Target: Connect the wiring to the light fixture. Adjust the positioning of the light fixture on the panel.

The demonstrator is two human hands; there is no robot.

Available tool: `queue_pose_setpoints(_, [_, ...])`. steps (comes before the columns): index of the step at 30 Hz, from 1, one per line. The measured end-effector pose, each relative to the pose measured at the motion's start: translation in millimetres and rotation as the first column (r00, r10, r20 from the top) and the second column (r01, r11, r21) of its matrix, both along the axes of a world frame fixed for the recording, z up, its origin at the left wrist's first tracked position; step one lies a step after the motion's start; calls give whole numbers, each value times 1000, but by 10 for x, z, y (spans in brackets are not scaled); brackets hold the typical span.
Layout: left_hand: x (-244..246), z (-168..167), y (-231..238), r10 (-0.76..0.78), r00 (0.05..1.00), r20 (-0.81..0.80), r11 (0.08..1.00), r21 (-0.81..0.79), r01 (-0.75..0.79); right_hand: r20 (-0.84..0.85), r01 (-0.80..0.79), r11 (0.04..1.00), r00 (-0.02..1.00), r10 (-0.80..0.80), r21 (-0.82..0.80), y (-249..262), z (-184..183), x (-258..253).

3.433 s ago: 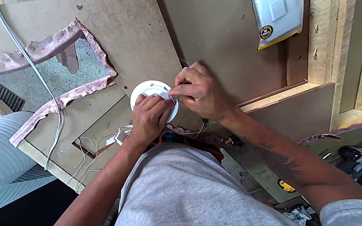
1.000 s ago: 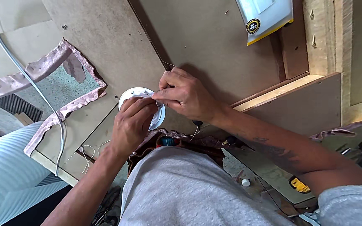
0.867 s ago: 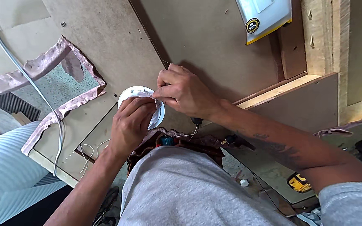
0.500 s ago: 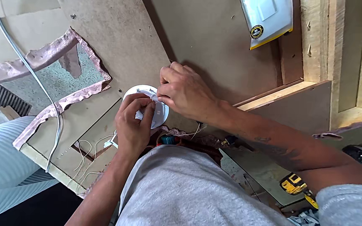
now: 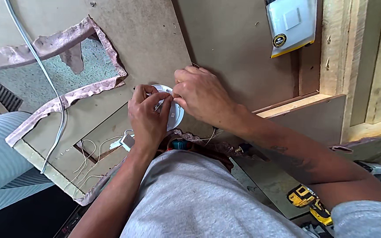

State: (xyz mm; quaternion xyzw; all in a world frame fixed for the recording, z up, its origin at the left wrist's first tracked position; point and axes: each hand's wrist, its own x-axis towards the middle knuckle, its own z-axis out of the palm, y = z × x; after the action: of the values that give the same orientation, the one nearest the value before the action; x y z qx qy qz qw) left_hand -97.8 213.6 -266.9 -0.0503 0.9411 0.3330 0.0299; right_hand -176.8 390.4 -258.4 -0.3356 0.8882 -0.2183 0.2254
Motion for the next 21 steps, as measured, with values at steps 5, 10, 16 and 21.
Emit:
queue_pose_setpoints(5, [-33,29,-30,-88,996,-15,991,-104,86,18,30,999,999,-29,-37,35,-48,18])
queue_pose_setpoints(10, [-68,150,-48,-183,981,58,967,-171,190,43,53,997,998,-51,-53,59,-81,16])
queue_pose_setpoints(16, [-80,97,-51,-146,989,39,982,-119,150,66,55,993,997,-49,-102,81,-131,24])
queue_pose_setpoints(21, [-29,26,-74,-63,996,57,996,-62,67,59,77,988,996,-70,-131,102,-167,58])
